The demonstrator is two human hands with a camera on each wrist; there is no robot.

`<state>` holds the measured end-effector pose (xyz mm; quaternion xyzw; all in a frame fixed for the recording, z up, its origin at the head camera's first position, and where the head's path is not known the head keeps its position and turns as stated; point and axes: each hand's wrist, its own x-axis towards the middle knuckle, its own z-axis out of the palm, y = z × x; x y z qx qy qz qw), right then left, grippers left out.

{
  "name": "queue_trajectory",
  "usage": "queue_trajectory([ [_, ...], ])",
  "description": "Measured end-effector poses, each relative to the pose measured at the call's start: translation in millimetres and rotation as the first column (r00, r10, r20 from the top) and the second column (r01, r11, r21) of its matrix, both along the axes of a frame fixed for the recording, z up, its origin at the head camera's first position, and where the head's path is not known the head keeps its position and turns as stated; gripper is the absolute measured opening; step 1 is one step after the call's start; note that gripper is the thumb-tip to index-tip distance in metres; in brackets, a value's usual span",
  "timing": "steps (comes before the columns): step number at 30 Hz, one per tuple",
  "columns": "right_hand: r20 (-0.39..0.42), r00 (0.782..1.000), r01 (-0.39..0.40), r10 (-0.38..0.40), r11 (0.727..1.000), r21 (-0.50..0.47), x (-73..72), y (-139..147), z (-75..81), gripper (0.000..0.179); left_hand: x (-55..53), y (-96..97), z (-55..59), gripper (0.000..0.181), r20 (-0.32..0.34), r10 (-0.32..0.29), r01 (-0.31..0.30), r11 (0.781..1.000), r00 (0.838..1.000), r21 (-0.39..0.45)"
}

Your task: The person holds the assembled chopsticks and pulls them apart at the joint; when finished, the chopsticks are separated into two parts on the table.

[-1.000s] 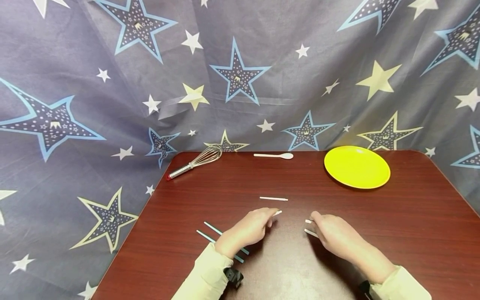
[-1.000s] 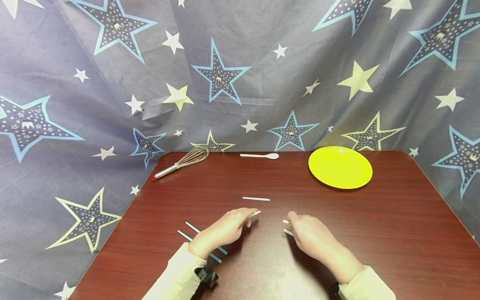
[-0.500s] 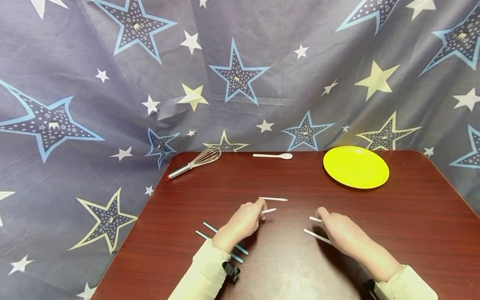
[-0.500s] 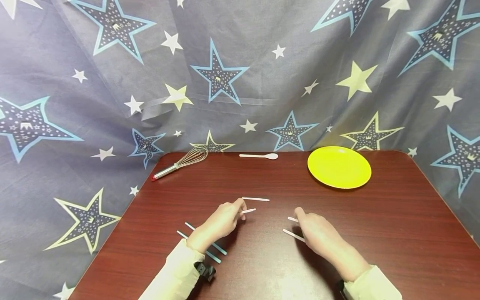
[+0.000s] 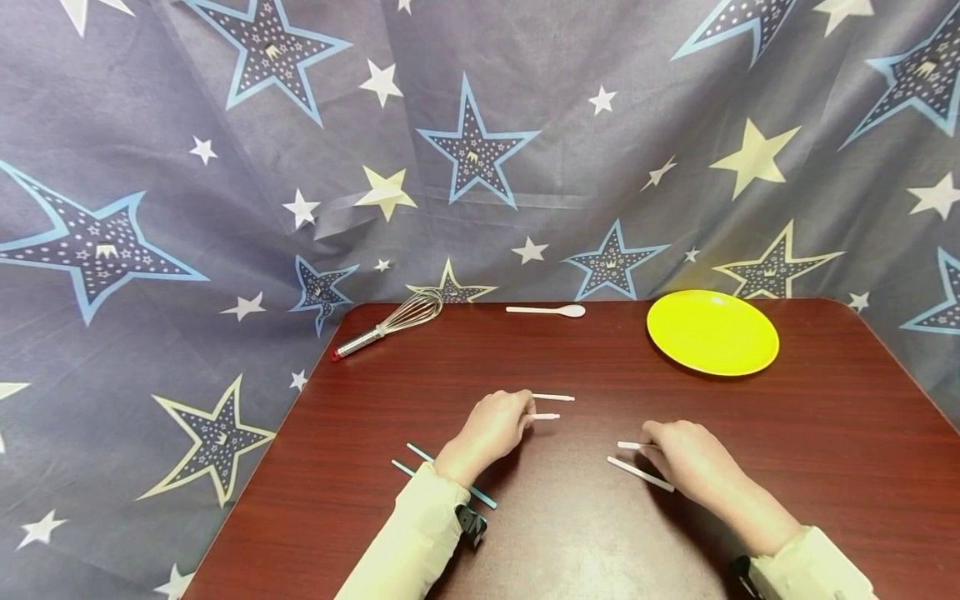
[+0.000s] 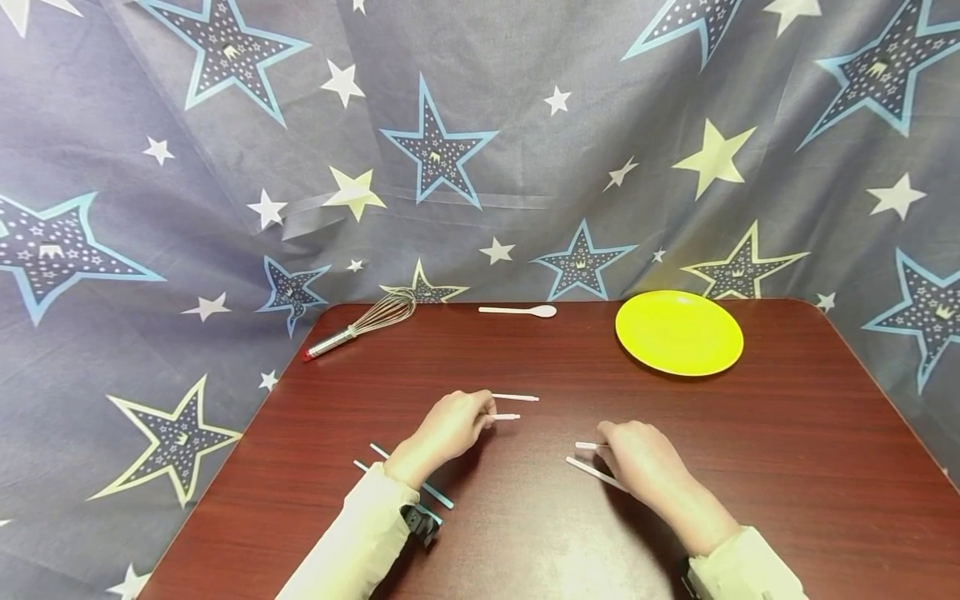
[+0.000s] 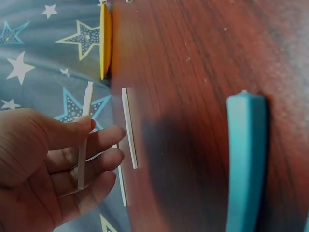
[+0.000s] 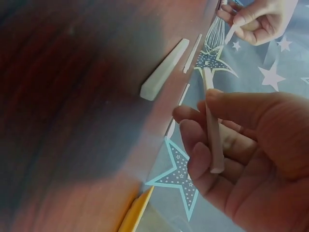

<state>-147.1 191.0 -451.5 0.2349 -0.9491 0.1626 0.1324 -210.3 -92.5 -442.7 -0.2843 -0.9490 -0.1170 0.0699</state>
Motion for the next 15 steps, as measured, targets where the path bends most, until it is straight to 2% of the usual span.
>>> queue_trajectory([
  [7, -0.065, 0.998, 0.012, -0.013, 1.000, -0.012, -2.8, -1.2, -5.2, 0.030, -9.2, 8.1, -2.6, 0.012, -0.027, 0.019, -0.020, 0.999, 0.999, -0.045],
  [11, -0.037, 0.999, 0.036, -0.036, 0.999, 0.011, -3.1, -2.1, -7.6, 0.027, -15.2, 12.4, -4.4, 0.013, -0.051, 0.014, -0.017, 0.999, 0.999, -0.047],
  [15, -0.003, 0.998, 0.057, -0.057, 0.998, 0.033, -4.0, -3.8, -7.1, 0.024, -22.2, 15.6, -6.8, 0.012, -0.033, 0.012, -0.013, 0.999, 0.999, -0.049],
])
